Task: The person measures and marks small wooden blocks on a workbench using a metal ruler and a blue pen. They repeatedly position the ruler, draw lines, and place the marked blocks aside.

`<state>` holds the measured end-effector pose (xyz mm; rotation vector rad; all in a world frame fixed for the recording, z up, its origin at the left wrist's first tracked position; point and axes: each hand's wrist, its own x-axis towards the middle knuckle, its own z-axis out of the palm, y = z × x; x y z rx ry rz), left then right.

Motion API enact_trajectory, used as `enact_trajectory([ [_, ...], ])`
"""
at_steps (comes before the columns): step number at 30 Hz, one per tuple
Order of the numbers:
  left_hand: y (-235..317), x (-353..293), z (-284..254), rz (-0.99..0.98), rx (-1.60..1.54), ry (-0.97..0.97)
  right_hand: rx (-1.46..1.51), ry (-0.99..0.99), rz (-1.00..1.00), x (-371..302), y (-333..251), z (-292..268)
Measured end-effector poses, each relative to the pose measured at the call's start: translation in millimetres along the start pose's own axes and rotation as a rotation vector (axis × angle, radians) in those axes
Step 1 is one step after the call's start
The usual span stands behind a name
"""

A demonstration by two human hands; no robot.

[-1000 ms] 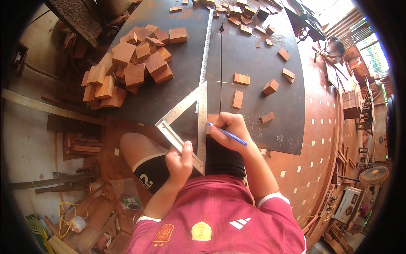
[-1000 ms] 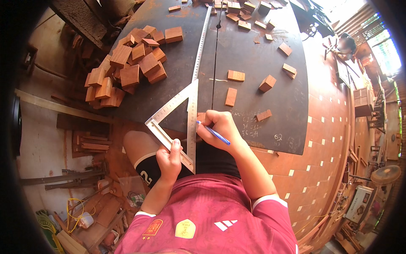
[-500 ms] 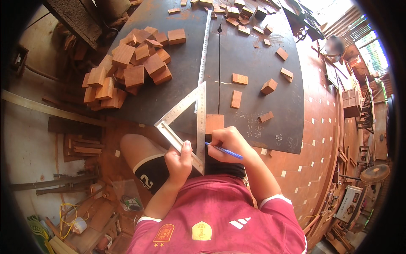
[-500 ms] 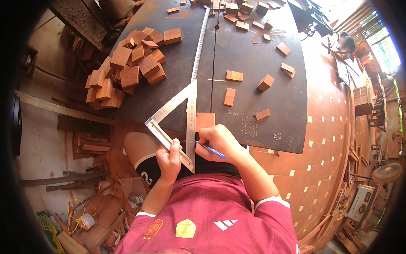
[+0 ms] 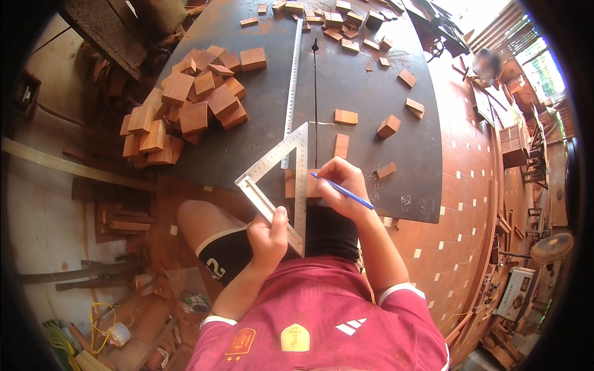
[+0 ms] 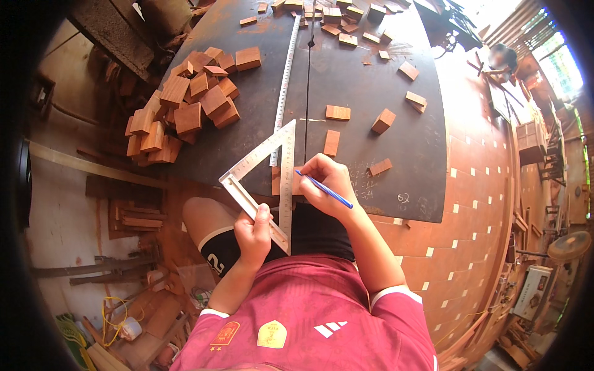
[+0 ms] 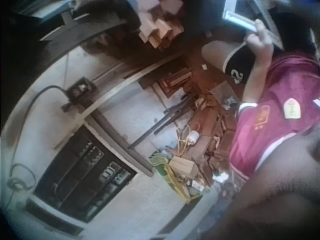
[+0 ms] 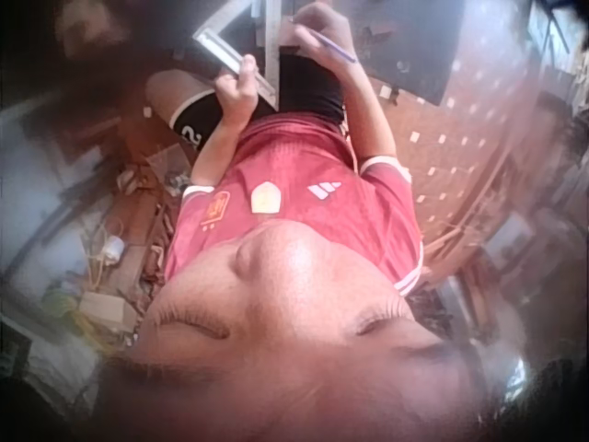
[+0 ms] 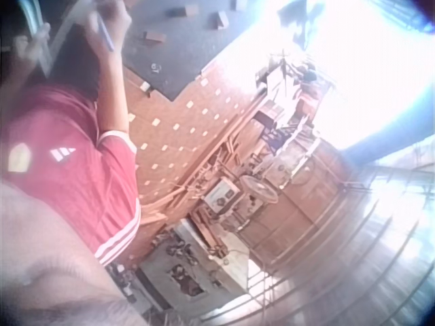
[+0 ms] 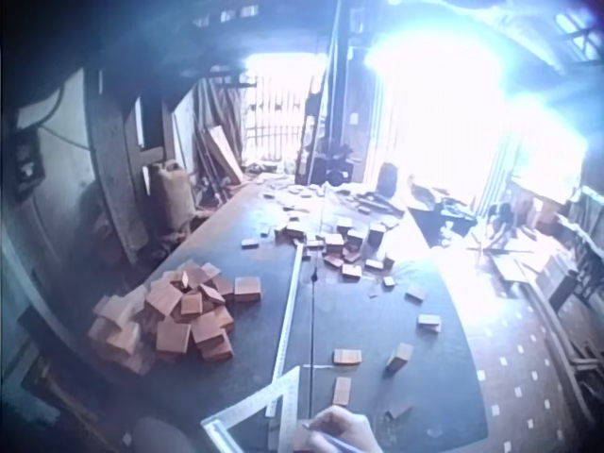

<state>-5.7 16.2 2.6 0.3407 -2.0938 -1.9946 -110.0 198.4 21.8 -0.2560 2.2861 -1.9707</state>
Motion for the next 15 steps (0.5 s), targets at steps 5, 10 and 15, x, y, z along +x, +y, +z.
enact_trajectory([
  [5, -1.0, -1.3, 1.8, 0.019, 0.019, 0.004, -0.083, 0.043, 0.025, 2.4, 2.8, 1.0],
  [10, -1.4, -3.8, 2.8, 0.016, 0.046, 0.016, -0.089, 0.033, 0.025, 4.2, -0.3, 1.0],
  [15, -1.5, -5.1, 3.5, 0.014, 0.055, 0.024, -0.125, 0.028, 0.018, 5.8, 1.4, 2.8],
])
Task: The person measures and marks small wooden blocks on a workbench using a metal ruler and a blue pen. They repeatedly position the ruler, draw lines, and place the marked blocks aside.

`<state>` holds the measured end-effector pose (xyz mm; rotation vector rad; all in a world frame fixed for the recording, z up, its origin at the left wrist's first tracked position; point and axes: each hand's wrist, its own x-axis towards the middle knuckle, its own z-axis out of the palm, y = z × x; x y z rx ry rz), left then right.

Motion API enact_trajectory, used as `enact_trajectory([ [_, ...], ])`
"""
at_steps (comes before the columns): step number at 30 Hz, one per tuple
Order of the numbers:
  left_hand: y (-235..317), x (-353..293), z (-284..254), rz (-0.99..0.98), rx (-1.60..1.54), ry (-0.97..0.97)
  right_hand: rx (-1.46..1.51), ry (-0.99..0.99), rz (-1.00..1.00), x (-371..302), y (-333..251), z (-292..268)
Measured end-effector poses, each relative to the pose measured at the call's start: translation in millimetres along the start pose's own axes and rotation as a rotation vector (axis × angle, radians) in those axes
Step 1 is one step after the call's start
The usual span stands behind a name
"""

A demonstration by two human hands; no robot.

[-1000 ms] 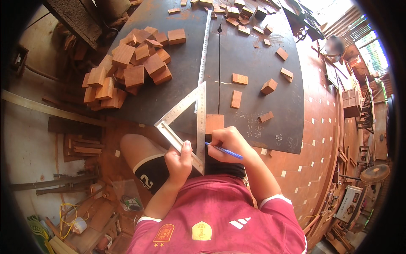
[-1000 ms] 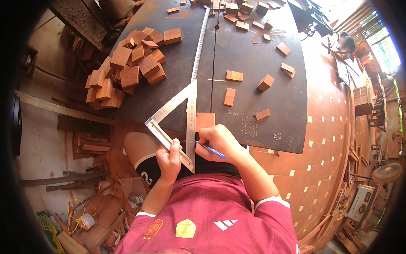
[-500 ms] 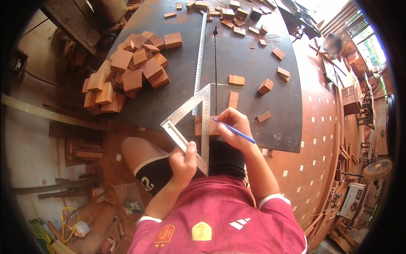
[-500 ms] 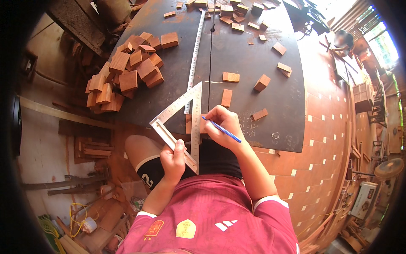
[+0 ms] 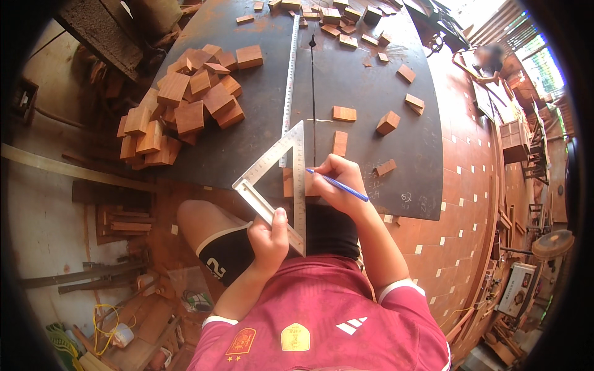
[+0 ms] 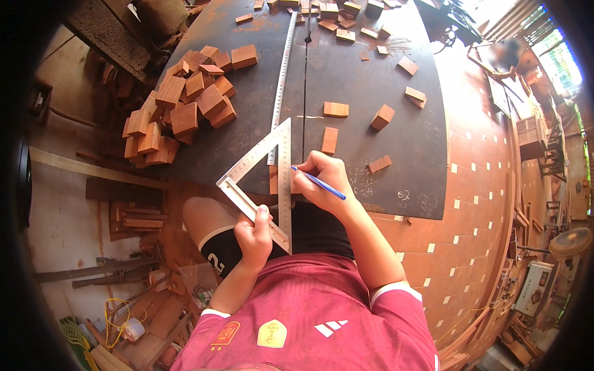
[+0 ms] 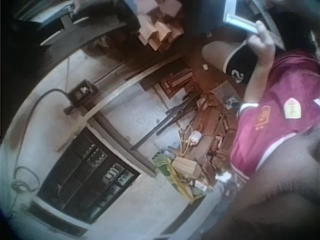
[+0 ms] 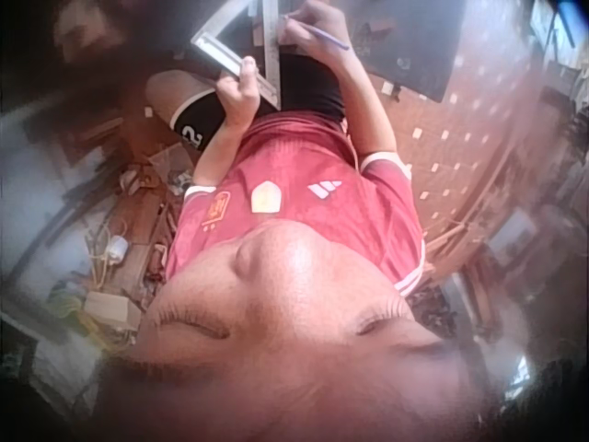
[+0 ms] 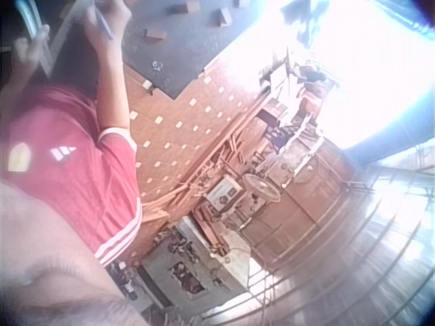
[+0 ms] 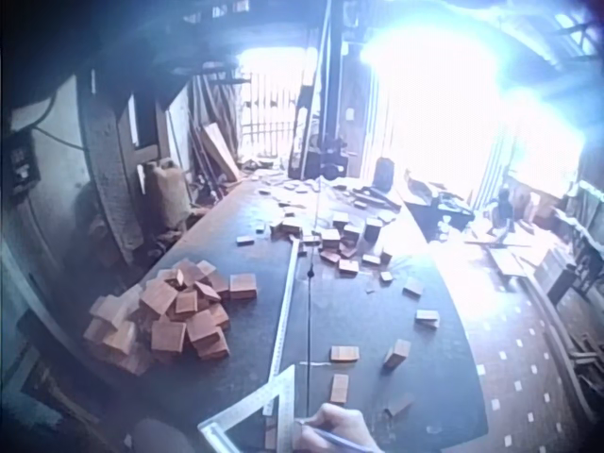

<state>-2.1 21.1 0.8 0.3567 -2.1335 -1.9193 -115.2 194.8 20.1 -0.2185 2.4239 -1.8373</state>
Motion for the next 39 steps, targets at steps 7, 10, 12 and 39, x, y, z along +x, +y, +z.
enact_trajectory([
  [7, 1.6, 0.9, -1.8, -0.017, 0.011, -0.014, -0.016, 0.0, 0.019, 0.9, -7.6, 0.9],
  [10, 2.6, 0.5, -1.2, -0.027, 0.0, -0.008, -0.051, 0.005, 0.016, 1.2, -6.5, 2.2],
  [12, 2.0, 0.5, -1.6, -0.031, 0.001, -0.01, -0.057, 0.009, 0.007, 1.7, -5.5, 3.4],
  [39, 6.6, 1.3, 1.8, -0.031, -0.004, 0.014, -0.138, -0.072, 0.001, 1.5, -16.0, 0.7],
])
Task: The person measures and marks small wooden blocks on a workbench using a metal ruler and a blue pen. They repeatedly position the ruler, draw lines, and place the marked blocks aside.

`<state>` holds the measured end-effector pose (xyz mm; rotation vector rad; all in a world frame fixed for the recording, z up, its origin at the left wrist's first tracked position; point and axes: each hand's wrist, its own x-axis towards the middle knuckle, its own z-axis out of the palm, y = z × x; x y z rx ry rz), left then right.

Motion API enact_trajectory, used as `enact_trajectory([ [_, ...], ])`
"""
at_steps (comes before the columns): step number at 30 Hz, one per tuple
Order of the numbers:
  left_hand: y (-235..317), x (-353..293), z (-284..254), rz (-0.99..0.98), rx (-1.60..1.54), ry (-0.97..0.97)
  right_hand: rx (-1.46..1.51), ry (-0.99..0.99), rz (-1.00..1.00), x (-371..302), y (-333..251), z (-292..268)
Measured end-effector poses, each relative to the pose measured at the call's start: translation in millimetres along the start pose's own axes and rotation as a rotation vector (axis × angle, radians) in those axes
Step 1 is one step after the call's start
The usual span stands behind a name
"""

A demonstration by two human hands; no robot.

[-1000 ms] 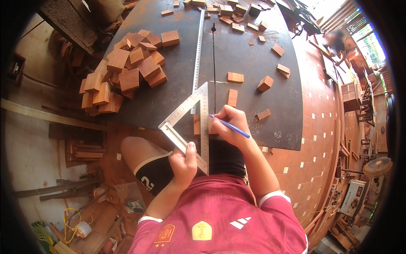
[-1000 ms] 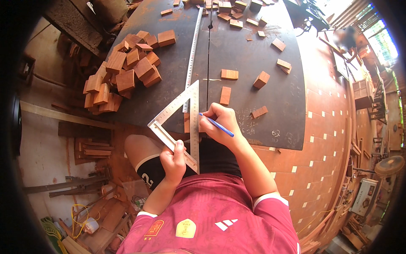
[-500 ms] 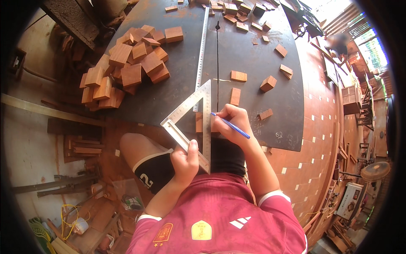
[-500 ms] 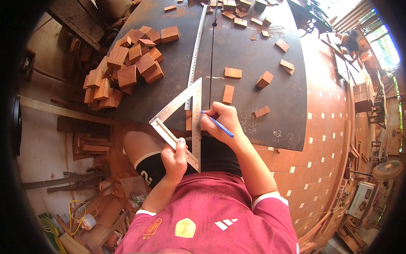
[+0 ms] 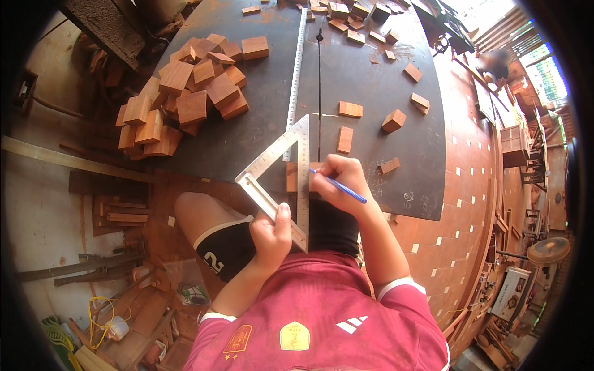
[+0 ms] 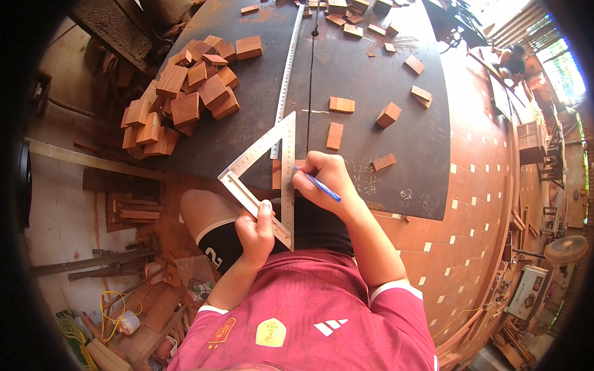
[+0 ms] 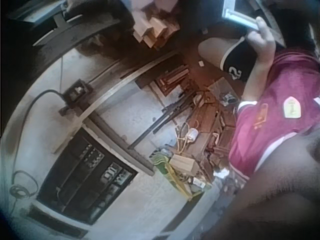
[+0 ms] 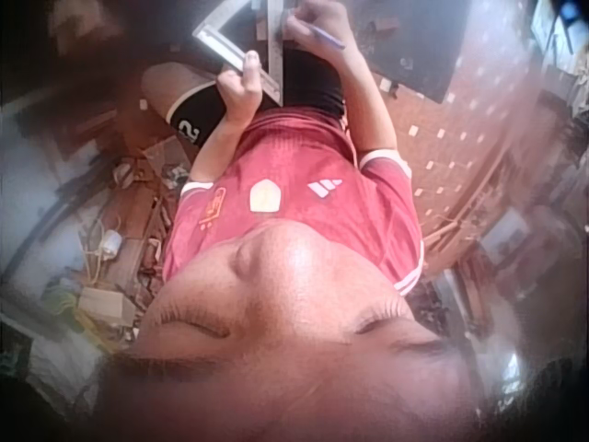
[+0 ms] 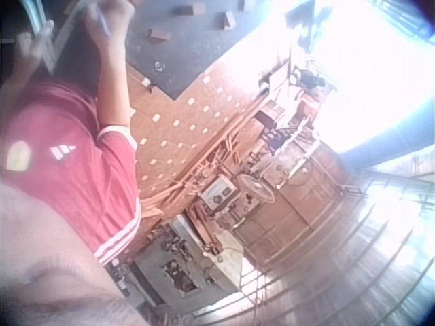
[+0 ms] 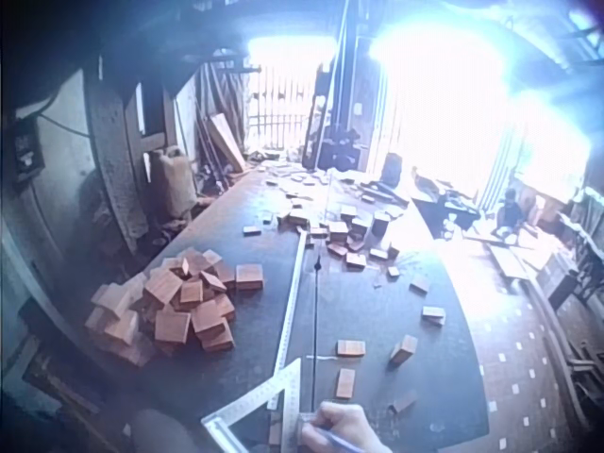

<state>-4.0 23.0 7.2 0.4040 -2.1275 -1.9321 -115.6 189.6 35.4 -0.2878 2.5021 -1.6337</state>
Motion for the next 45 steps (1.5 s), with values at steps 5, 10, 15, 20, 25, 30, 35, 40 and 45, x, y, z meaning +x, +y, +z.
enact_trajectory([
  [5, -1.9, -1.3, 0.7, -0.036, -0.035, 0.004, -0.11, -0.263, -0.02, -36.9, -18.3, -4.0],
  [10, -8.4, -4.3, -8.8, -0.095, -0.138, 0.032, 0.005, -0.132, 0.009, -55.5, -10.8, -10.1],
  [15, -4.7, 3.0, -32.7, -0.017, -0.121, 0.118, 0.077, 0.048, -0.062, -46.1, 0.6, -21.4],
  [20, -2.2, 4.7, -31.2, -0.07, -0.152, 0.059, 0.178, 0.155, -0.033, -24.4, 12.2, -21.0],
  [25, 2.8, 5.1, -11.8, -0.018, -0.067, -0.039, 0.281, 0.167, 0.033, -12.8, 27.2, -14.4],
  [30, 4.6, 7.5, -0.3, -0.013, -0.065, -0.092, 0.333, 0.17, 0.03, -9.2, 31.5, -6.4],
  [35, -0.2, 7.6, 4.2, -0.003, -0.046, -0.087, 0.231, 0.172, -0.024, -9.0, 27.7, -3.2],
  [40, -2.0, 7.7, 8.3, 0.014, -0.025, -0.085, 0.15, 0.205, -0.035, -8.1, 30.9, -2.9],
  [45, -0.5, 6.2, 10.1, 0.016, -0.014, -0.077, 0.131, 0.203, -0.017, -8.3, 25.4, -2.8],
])
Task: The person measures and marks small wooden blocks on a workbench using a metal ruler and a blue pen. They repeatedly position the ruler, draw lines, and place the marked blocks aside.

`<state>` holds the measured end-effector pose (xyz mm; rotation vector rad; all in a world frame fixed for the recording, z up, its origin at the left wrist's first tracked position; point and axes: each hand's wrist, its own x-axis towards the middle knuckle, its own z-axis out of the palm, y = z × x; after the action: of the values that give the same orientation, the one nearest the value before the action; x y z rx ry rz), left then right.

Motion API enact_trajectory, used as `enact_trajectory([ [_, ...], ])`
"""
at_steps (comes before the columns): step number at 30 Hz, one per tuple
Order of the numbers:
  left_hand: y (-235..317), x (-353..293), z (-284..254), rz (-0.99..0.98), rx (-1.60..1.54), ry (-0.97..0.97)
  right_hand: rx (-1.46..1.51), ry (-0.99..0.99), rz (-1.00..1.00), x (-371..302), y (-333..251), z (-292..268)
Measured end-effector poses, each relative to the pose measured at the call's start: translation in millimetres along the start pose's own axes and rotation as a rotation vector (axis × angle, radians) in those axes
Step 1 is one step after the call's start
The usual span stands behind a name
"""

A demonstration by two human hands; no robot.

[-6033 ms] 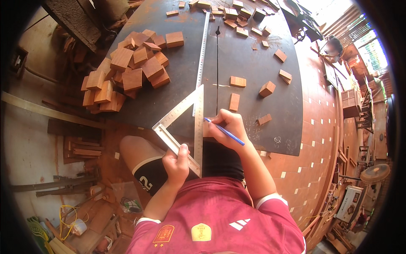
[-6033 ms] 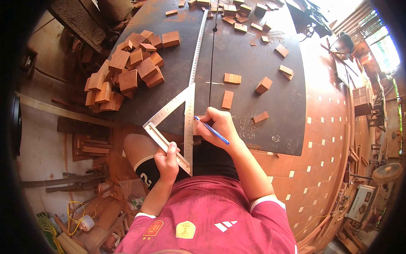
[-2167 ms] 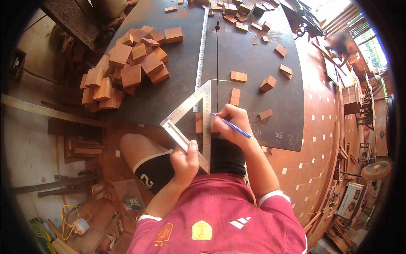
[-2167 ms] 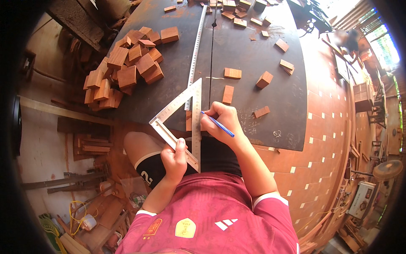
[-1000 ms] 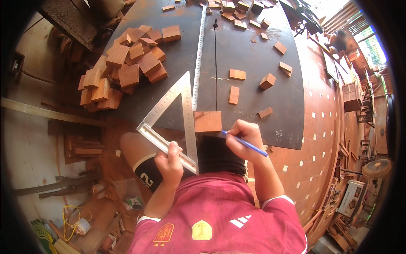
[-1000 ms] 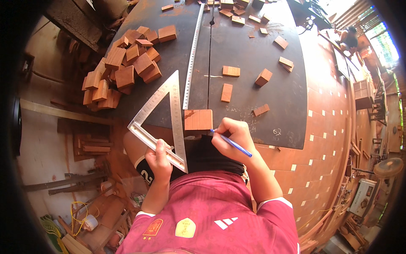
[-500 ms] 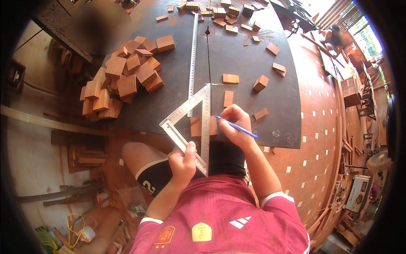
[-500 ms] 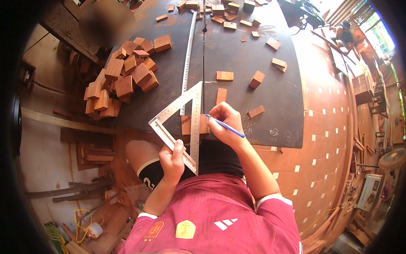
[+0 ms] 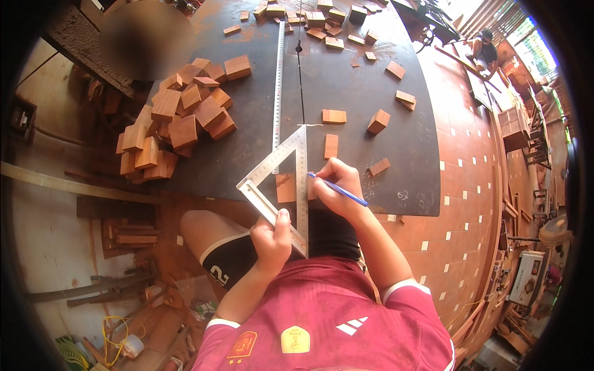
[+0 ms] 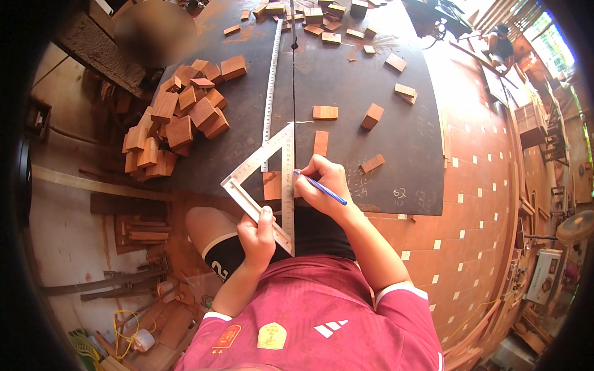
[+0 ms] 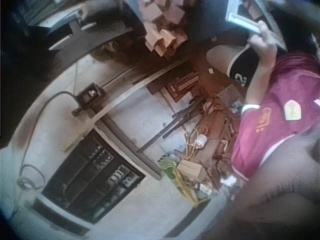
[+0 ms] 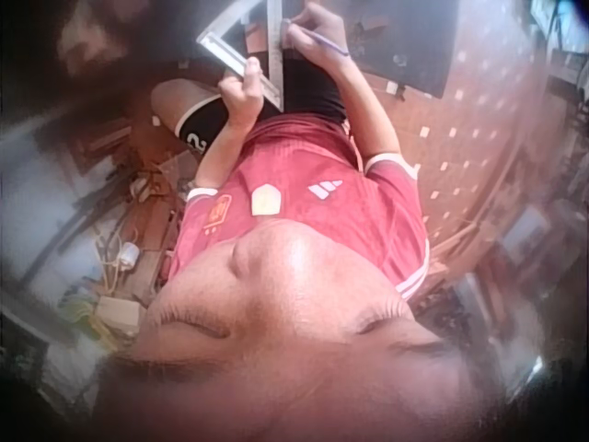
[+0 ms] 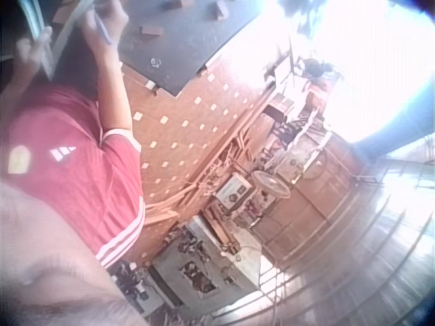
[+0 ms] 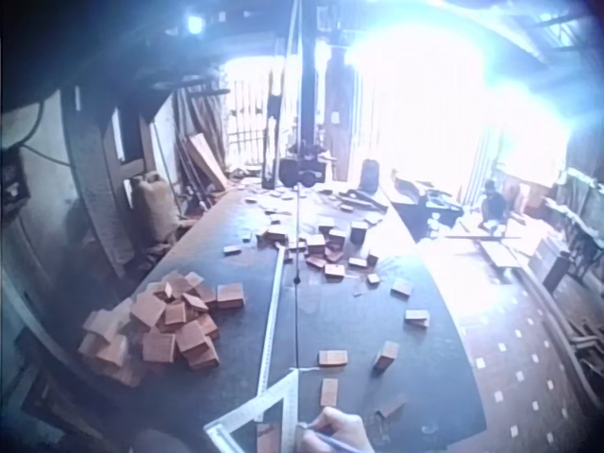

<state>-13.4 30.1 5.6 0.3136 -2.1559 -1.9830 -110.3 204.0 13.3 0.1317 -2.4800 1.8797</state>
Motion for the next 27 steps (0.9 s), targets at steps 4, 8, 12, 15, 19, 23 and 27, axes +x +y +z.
enact_trajectory([
  [4, 1.5, -2.0, 3.6, -0.014, -0.006, 0.0, -0.009, 0.023, -0.03, 1.3, 2.5, 0.9],
  [8, 1.0, -3.1, 4.5, 0.013, 0.0, 0.016, -0.044, -0.021, -0.047, 1.6, 2.1, 0.7],
  [12, -4.2, -5.7, 7.0, 0.029, 0.019, 0.037, 0.01, 0.002, -0.05, 0.8, 5.6, 3.0],
  [15, -4.7, -6.7, 8.1, 0.044, 0.039, 0.046, 0.058, 0.003, -0.034, 0.4, 15.1, 4.9],
  [19, -3.9, -8.2, 7.0, 0.001, 0.034, 0.035, 0.055, 0.006, -0.039, 0.7, 15.2, 4.0],
  [23, -2.1, -8.3, 7.4, -0.004, 0.026, 0.036, 0.008, -0.036, -0.064, 0.2, 11.2, -1.7],
  [27, -3.3, -8.5, 6.5, -0.015, 0.03, 0.028, 0.046, -0.004, -0.017, 1.2, 2.8, -0.6],
])
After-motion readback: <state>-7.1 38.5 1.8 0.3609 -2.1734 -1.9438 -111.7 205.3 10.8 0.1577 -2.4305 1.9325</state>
